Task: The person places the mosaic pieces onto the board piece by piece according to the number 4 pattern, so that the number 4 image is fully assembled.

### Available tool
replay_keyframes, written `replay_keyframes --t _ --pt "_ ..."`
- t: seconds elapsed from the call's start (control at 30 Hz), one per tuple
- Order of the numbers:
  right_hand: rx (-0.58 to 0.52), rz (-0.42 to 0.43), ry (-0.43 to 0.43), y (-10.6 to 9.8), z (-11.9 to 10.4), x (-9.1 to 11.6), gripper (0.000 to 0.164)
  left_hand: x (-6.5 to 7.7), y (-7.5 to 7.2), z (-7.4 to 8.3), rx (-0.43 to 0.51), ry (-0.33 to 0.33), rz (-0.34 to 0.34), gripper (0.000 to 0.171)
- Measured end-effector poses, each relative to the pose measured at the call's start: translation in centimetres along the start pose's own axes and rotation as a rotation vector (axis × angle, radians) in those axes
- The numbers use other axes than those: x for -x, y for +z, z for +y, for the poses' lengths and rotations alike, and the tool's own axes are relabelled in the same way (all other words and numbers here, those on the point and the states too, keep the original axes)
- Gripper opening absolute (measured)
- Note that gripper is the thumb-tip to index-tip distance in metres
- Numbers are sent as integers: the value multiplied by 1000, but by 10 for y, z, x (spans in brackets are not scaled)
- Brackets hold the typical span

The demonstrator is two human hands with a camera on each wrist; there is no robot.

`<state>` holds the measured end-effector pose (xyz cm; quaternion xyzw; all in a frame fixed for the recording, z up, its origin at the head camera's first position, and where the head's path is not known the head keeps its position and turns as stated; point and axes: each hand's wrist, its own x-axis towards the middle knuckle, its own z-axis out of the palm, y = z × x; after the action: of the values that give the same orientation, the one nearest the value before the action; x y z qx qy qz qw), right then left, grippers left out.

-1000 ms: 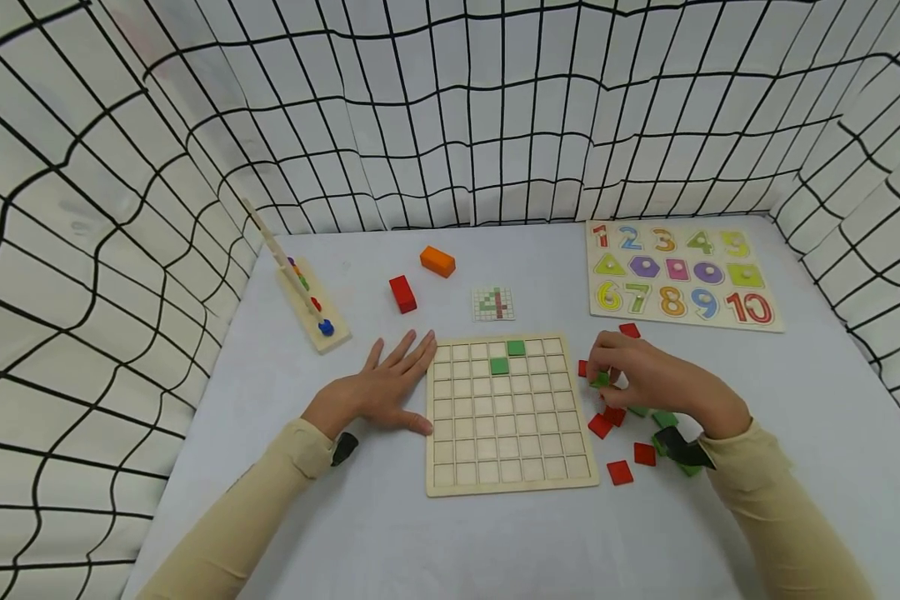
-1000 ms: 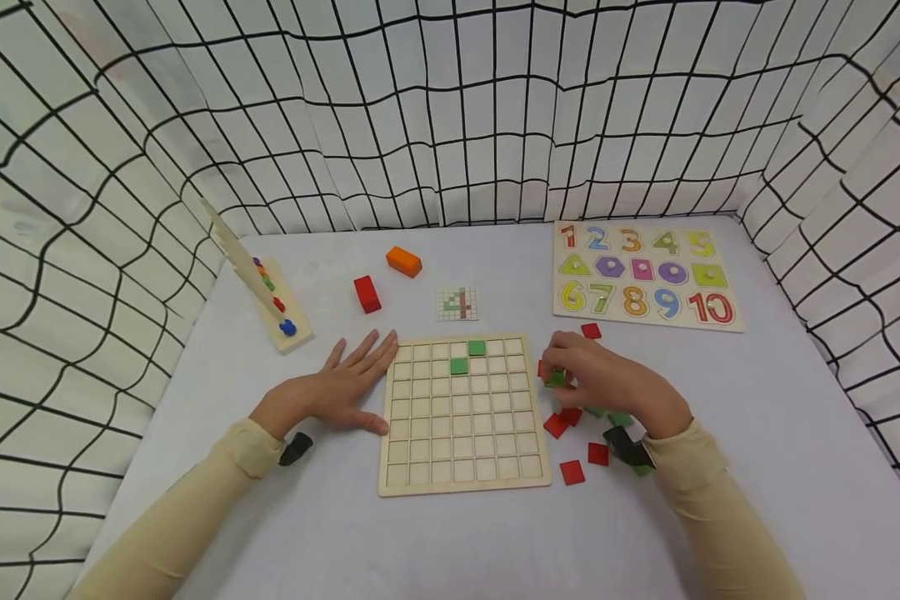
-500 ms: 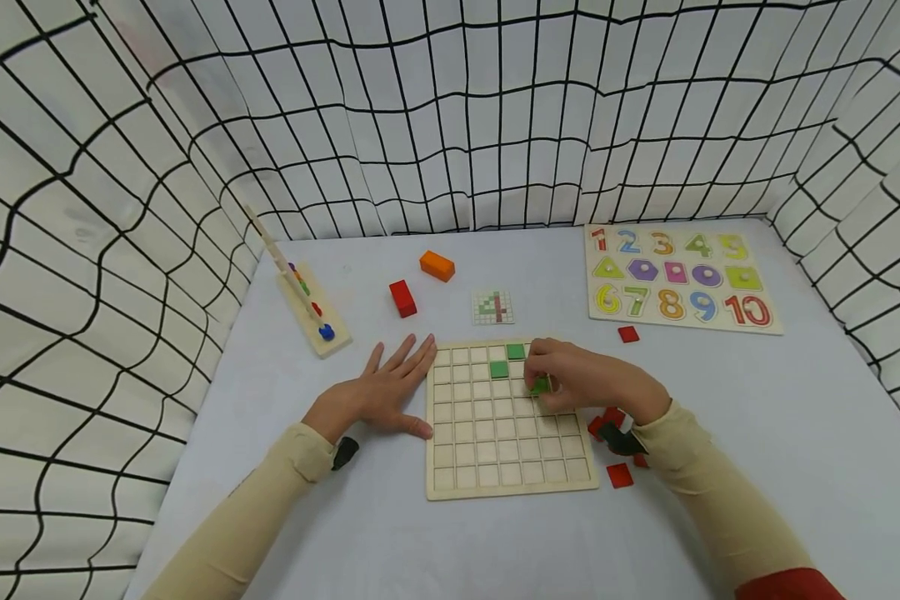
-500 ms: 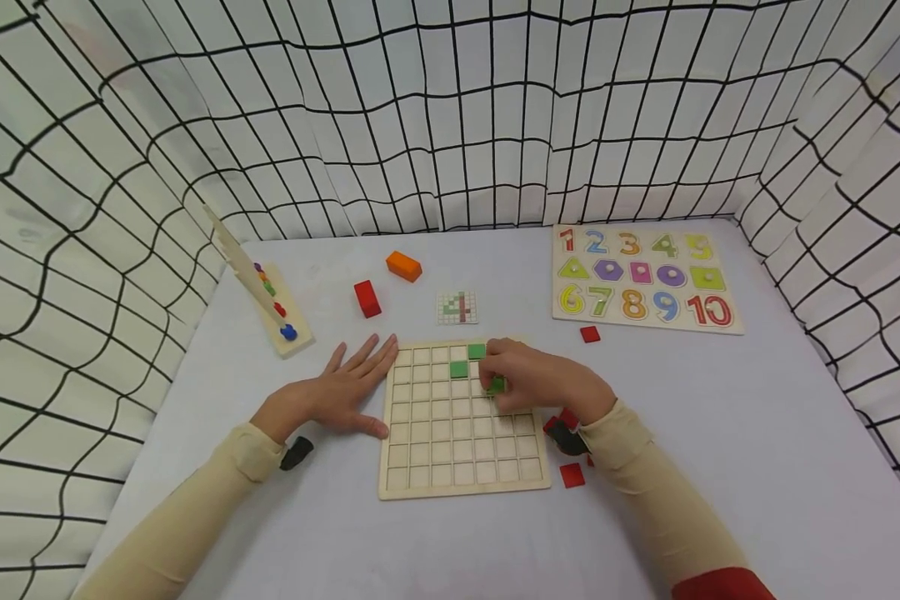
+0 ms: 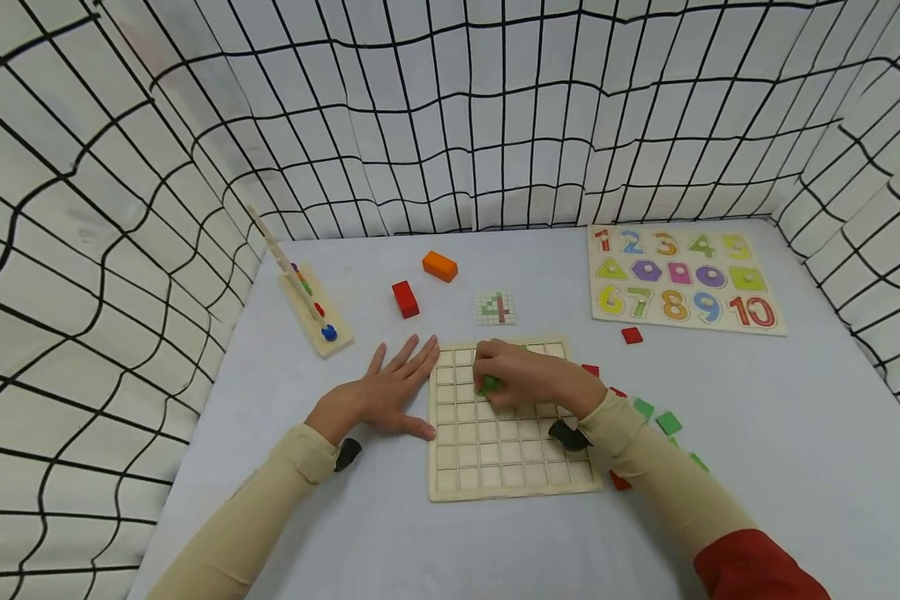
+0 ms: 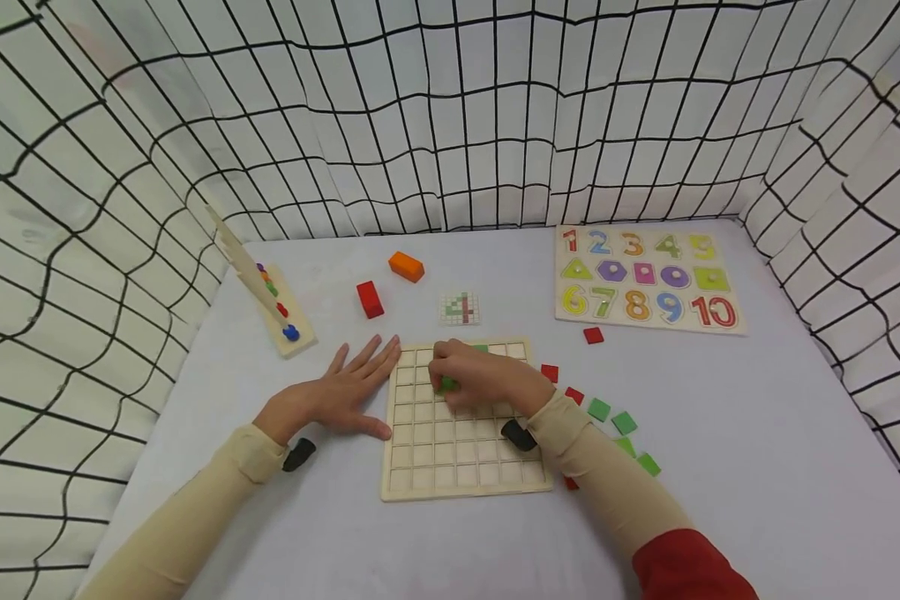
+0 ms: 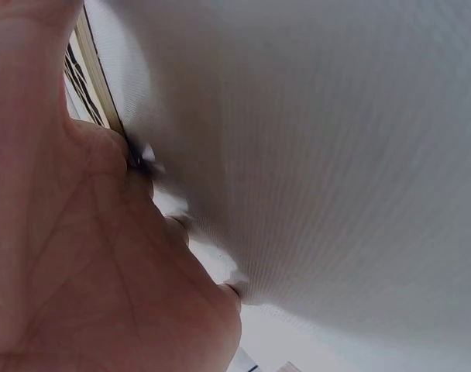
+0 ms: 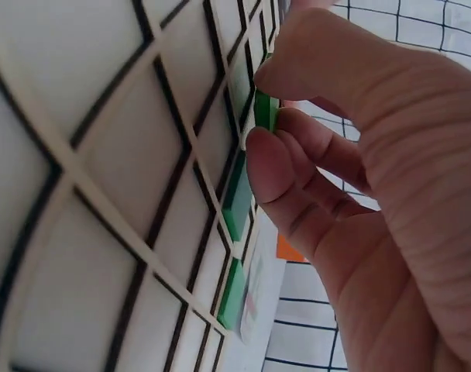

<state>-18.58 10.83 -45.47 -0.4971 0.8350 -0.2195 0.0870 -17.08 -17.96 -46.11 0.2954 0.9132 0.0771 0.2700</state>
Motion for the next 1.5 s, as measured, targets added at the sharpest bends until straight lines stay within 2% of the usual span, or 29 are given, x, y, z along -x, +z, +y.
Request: replay_keyframes --t 0.17,0.23,0.37,0.6,0.83,1.07,1.3,1.5 --pt "3 -15 28 5 -4 11 11 -5 6 9 -6 33 -9 130" --pt "12 2 38 4 -7 13 12 -5 7 11 -21 20 -4 130" --pt "84 45 14 3 -13 12 15 -4 4 13 -40 -11 -2 130" --pt "230 103 -62 10 -16 9 20 -3 0 10 -47 -13 -10 131" --pt "115 66 -56 4 -18 15 9 -2 0 8 -47 -19 -6 131" --pt "21 44 21 -7 -21 32 9 3 -3 8 -40 -25 -9 130" --pt "7 59 82 -12 -17 51 13 5 -8 9 -32 -27 -8 130" --pt "22 64 138 -13 -14 78 15 6 -10 9 -39 -27 -13 130"
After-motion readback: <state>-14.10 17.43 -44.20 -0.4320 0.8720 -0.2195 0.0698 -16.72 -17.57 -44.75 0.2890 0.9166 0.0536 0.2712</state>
